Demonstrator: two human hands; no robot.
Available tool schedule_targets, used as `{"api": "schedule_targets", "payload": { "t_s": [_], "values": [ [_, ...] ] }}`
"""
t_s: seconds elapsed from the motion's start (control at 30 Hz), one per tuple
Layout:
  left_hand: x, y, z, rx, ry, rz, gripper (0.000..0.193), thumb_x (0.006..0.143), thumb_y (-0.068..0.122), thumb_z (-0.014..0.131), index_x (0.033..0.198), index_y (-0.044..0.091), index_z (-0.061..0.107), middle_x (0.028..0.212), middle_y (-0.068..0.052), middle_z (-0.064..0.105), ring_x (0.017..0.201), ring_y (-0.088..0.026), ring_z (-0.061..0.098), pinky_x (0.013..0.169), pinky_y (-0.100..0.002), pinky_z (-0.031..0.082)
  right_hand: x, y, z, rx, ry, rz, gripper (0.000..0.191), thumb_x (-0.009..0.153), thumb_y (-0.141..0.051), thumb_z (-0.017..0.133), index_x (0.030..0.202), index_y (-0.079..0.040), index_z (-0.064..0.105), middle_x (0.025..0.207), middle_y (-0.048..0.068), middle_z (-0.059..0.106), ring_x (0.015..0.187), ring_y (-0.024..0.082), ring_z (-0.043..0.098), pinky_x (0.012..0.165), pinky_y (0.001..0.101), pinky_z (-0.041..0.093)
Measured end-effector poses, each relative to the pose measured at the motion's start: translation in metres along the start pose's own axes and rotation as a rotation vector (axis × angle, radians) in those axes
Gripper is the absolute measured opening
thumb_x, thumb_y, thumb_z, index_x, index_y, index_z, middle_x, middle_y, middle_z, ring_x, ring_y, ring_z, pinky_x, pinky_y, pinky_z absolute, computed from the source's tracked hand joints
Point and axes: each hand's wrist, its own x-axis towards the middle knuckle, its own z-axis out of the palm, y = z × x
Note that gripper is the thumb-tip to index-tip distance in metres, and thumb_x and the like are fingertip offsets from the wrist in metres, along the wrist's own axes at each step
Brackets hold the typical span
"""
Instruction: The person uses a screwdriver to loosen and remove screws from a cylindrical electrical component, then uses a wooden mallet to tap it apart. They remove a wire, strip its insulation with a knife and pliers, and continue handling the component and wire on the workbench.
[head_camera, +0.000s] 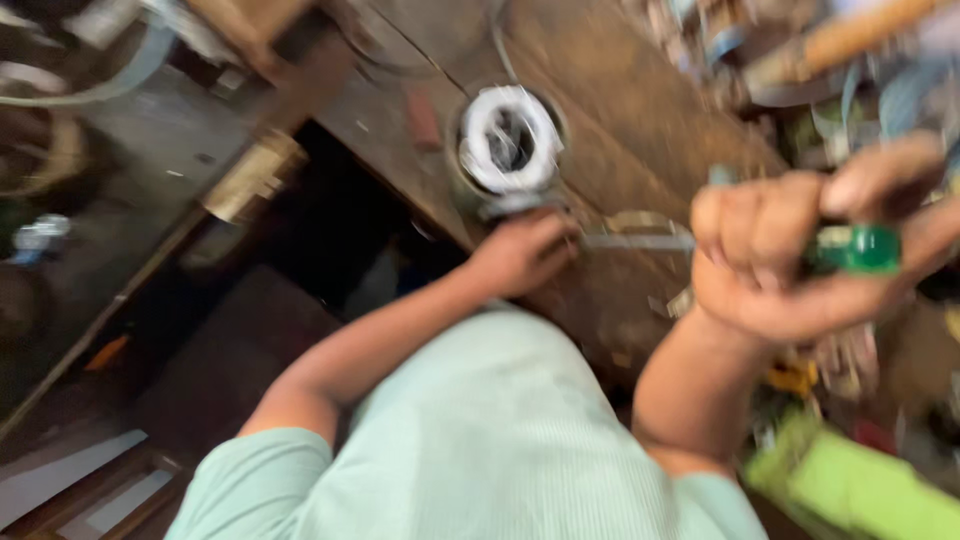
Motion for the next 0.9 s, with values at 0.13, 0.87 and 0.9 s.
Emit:
{"api": "schedule_targets", "payload": {
  "t_s": [0.13,0.87,0.9],
  "values": [
    [-0.006,-0.012,0.018,-0.019,0.014,-0.033,0.022,0.098,0.017,0.074,0.118,0.012,0.065,0.12,-0.017,0.064,0.105,-0.038,0.066,0.086,-0.044,0.054,-0.017,0.008,-0.025,-0.097,0.029,-0.04,0.063,0.1,-0.071,0.023,0.106,-0.015,0.051,0.054,-0.001,0.049,0.041,0.012,0.039,0.047,0.0341,0.041],
    [-0.011,-0.017,0.028,0.039,0.003,0.072,0.023,0.093,0.008,0.077,0.114,0.009,0.065,0.125,-0.019,0.058,0.112,-0.04,0.062,0.095,-0.046,0.051,-0.071,-0.032,-0.042,0.075,-0.136,-0.269,0.045,0.107,-0.053,0.037,0.097,-0.016,0.06,0.07,-0.004,0.055,0.054,0.009,0.044,0.048,0.0282,0.036],
    [-0.011,-0.017,0.028,0.04,0.005,0.066,0.023,0.093,0.008,0.077,0.113,0.009,0.065,0.124,-0.019,0.058,0.112,-0.04,0.061,0.095,-0.046,0.05,-0.079,-0.034,-0.041,0.069,-0.104,-0.258,0.044,0.106,-0.053,0.041,0.097,-0.015,0.061,0.071,-0.004,0.056,0.055,0.007,0.045,0.047,0.0258,0.035]
  ]
}}
